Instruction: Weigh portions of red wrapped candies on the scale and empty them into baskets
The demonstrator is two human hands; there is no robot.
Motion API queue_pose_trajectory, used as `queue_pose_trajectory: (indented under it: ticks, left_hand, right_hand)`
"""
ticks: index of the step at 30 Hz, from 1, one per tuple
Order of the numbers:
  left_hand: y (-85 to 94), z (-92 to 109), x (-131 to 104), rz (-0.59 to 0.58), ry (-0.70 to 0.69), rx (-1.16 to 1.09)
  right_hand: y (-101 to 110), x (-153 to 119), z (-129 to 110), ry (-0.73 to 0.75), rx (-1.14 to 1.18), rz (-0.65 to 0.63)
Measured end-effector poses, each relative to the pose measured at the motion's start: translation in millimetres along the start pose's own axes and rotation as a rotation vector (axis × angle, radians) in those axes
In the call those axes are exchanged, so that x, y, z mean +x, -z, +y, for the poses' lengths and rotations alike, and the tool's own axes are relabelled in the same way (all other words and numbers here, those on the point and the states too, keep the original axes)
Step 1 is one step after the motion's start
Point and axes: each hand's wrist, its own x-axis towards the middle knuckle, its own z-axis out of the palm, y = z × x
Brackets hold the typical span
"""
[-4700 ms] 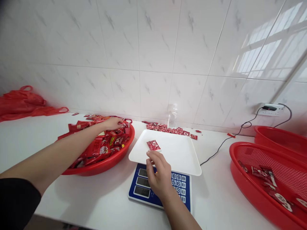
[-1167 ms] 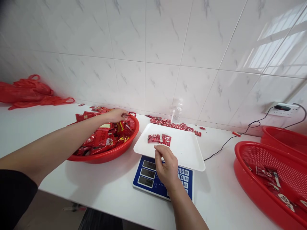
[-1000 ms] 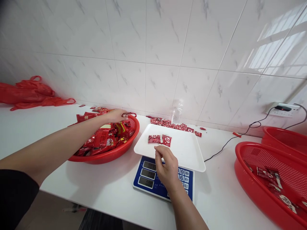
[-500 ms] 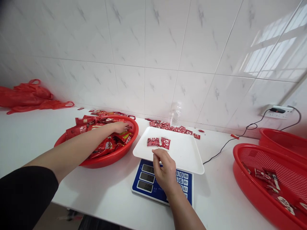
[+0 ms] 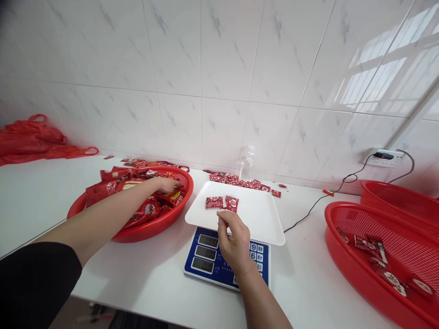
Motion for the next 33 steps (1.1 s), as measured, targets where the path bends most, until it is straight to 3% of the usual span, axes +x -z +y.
queue_pose_trajectory:
  ticks: [5,10,14,17,20,26,30,33]
  left_hand:
    - [9.4,-4,-18,0.044,0.136,-0.015]
    - [29.1,-9,-30,0.167,0.241,-0.110]
    - [48.3,2,-34,0.254,0.276,-0.213]
    - [58.3,29,-37,0.257,0.170,-0.503]
    - [59.3,69,-41,0.196,-0.012,-0.884]
    - [30.5,151,-52,-0.093,-0.089,-1.224]
    - [9.9,181,-52,-0.204,-0.087,-1.317]
    - [6.7,188,-49,-0.167,-0.056,-1.330]
  right_hand:
    - [1,0,-2,0.006,0.005,0.003]
    - [1,1,-2,0.015,-0.013,0.007]
    - [0,2,-2,0.005,-0.017,0.021]
    - [2,4,-3,-0.014,-0.024,0.046]
    - [4,6,-3,-0.031,-0.036,0.082]
    - [7,10,-2,-0.073,-0.067,0.124]
    - [6,13,-2,-0.091,-0.081,0.125]
    - [5,14,-2,-0.114,-0.081,0.109]
